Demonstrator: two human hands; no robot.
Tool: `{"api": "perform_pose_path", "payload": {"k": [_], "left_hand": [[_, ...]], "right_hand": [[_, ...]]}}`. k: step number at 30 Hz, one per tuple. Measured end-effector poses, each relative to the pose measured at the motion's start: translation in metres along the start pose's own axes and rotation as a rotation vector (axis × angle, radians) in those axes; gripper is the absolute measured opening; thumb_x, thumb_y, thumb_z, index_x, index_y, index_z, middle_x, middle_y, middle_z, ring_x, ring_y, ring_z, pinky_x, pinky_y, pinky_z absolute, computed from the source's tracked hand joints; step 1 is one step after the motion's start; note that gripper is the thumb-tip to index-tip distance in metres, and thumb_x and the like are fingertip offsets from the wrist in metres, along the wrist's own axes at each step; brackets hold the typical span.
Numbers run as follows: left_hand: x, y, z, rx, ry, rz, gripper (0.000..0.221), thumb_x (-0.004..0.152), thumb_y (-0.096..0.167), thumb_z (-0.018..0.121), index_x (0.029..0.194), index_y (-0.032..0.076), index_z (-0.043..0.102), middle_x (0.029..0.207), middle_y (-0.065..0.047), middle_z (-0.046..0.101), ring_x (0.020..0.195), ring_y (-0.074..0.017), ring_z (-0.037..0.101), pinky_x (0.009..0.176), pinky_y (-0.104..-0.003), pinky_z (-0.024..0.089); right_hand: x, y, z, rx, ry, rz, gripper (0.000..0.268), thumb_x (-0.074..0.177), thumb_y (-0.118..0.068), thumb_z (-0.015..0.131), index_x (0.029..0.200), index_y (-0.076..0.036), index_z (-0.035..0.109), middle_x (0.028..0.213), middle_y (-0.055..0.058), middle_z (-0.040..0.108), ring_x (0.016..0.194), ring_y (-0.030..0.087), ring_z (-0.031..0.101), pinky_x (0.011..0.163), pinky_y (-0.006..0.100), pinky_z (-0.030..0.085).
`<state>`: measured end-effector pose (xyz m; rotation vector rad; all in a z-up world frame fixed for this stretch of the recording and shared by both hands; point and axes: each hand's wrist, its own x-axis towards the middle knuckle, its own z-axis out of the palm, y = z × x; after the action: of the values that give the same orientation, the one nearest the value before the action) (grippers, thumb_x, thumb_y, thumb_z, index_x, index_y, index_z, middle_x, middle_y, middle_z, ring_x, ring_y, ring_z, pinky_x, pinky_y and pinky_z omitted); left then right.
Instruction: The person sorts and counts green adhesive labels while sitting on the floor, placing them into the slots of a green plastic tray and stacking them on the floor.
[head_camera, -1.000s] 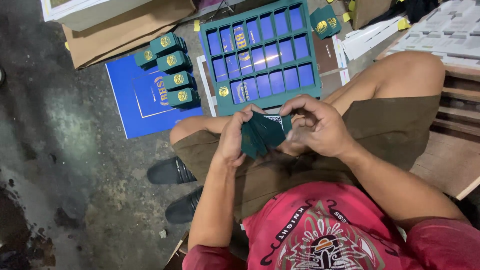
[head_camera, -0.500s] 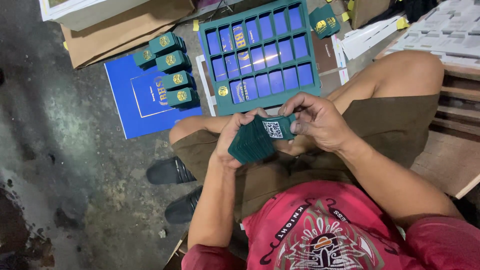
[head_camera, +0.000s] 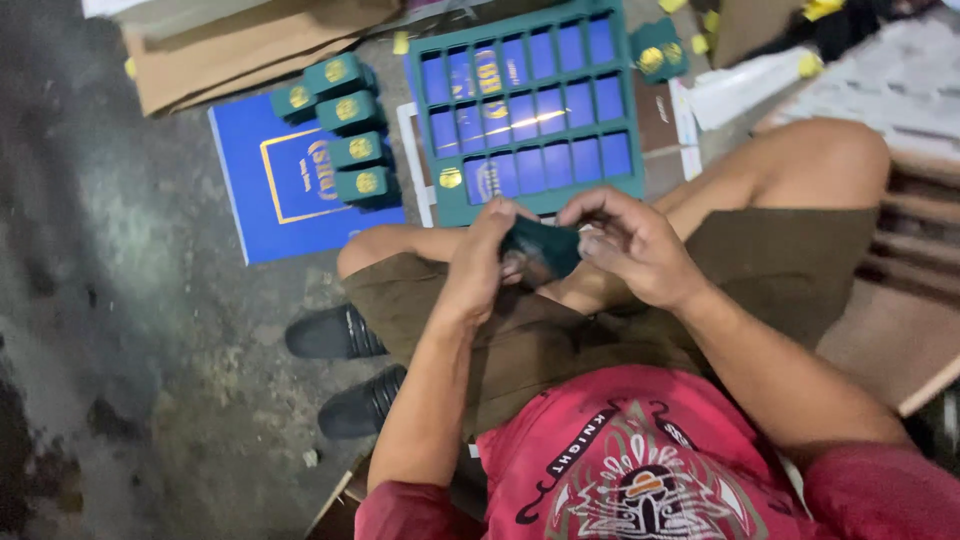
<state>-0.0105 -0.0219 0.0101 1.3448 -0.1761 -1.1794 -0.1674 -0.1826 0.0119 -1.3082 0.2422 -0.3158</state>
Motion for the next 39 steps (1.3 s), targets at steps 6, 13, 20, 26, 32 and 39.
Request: {"api": "perform_pose_path", "payload": {"k": [6,13,20,26,32,39], "left_hand": [[-0.016,0.007,-0.006,0.546,0.021,0.549,0.022,0.113,0.026,0.050,0.110,0.007,0.061,0.096,-0.013,0.058,0.102,-0.0363,0.066,0.101,-0.045,0.050],[-0.026,0.008,-0.036,0.635,0.038,0.717,0.026,0.113,0.037,0.046,0.116,0.012,0.053,0.104,-0.012,0.055,0.096,-0.0367,0.066,0.077,-0.046,0.056],[0.008,-0.015,-0.067,0.493,0.293,1.075,0.015,0.113,0.027,0.050,0.110,0.014,0.058,0.098,0.001,0.052,0.092,-0.0241,0.066,0.083,-0.033,0.058],[0.035,-0.040,-0.104,0.333,0.412,1.051,0.019,0.112,0.022,0.051,0.119,0.010,0.063,0.110,-0.005,0.061,0.107,-0.0298,0.067,0.096,-0.038,0.056],[0.055,-0.046,-0.126,0.151,0.744,0.969,0.055,0.118,0.037,0.030,0.160,0.002,0.036,0.141,-0.014,0.053,0.130,-0.0265,0.056,0.112,-0.042,0.046],[0.059,-0.032,-0.132,0.002,0.774,0.871,0.049,0.107,0.013,0.040,0.150,-0.011,0.035,0.130,-0.024,0.052,0.082,-0.0187,0.050,0.083,-0.032,0.045]], "right_hand": [[0.012,-0.008,0.011,-0.271,-0.155,0.242,0.028,0.097,-0.024,0.076,0.111,-0.001,0.069,0.105,0.012,0.064,0.109,0.020,0.059,0.093,0.040,0.055],[0.038,0.041,-0.007,-0.385,-0.263,0.318,0.026,0.086,-0.004,0.086,0.101,0.000,0.065,0.107,0.011,0.071,0.098,0.014,0.057,0.082,0.033,0.058],[0.088,0.040,0.030,-0.483,-0.291,0.418,0.038,0.078,-0.005,0.093,0.102,-0.003,0.064,0.094,0.006,0.063,0.091,0.016,0.062,0.082,0.035,0.060],[0.140,0.051,0.060,-0.552,-0.392,0.497,0.036,0.079,-0.001,0.091,0.102,-0.001,0.064,0.090,0.009,0.062,0.090,0.019,0.065,0.082,0.038,0.061],[0.224,0.051,0.107,-0.685,-0.498,0.405,0.038,0.071,-0.005,0.097,0.098,-0.005,0.070,0.078,0.003,0.061,0.079,0.014,0.063,0.072,0.030,0.055],[0.365,0.079,0.182,-0.999,-0.587,-0.360,0.030,0.088,-0.003,0.088,0.105,0.002,0.064,0.100,0.009,0.070,0.085,0.024,0.064,0.086,0.038,0.054]]}}
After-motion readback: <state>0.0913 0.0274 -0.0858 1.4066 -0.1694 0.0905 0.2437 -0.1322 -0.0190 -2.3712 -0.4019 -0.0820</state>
